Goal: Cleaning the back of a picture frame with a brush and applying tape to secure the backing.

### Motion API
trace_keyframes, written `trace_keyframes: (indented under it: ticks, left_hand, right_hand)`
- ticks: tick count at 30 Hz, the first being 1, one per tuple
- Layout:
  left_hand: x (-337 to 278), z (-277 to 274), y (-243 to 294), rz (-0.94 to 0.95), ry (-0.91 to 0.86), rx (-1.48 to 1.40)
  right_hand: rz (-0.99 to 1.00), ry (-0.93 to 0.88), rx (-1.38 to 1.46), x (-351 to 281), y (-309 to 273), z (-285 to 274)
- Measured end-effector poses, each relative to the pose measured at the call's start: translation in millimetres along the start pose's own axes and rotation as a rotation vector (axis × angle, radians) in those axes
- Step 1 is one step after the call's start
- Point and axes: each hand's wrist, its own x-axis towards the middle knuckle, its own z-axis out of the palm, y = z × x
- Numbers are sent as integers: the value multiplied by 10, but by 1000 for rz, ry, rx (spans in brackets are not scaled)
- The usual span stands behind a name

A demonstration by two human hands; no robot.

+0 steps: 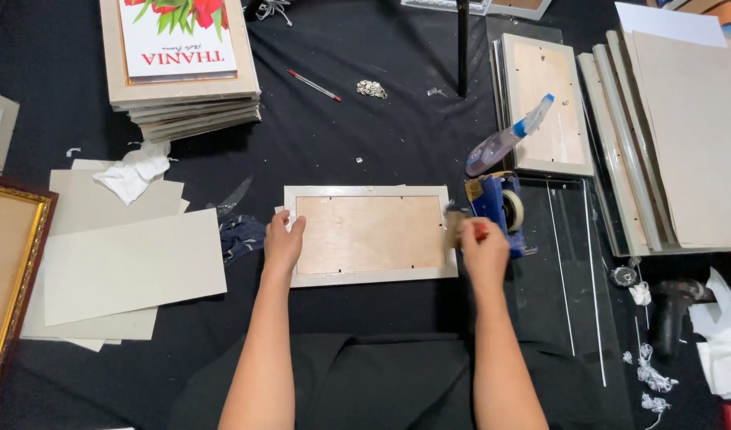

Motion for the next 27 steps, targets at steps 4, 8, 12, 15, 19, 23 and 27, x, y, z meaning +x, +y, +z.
trace_keyframes:
  ticks: [4,8,12,15,19,23,27]
  left_hand:
    - [11,-44,-54,14,10,9]
    - [9,-60,-9,9,37,-19]
    - [35,2,59,21,24,-31]
    - [90,-52,14,19,62,-41]
    - [56,-113,-11,0,105,-81]
    - [26,-136,65,6,89,-87]
    - [83,-98,16,9,71,-94]
  right_hand:
    - [259,-227,318,-89,28,387]
    - [119,4,-67,207,554,150]
    - [-173,-2,-291,-33,186,365]
    - [-292,-192,-91,-563,-477,815]
    - [-369,-454,236,-1281,-1183,1067]
    - [-112,-688,421,-1218,-958,1238]
    - [142,-477,62,-430,-88,727]
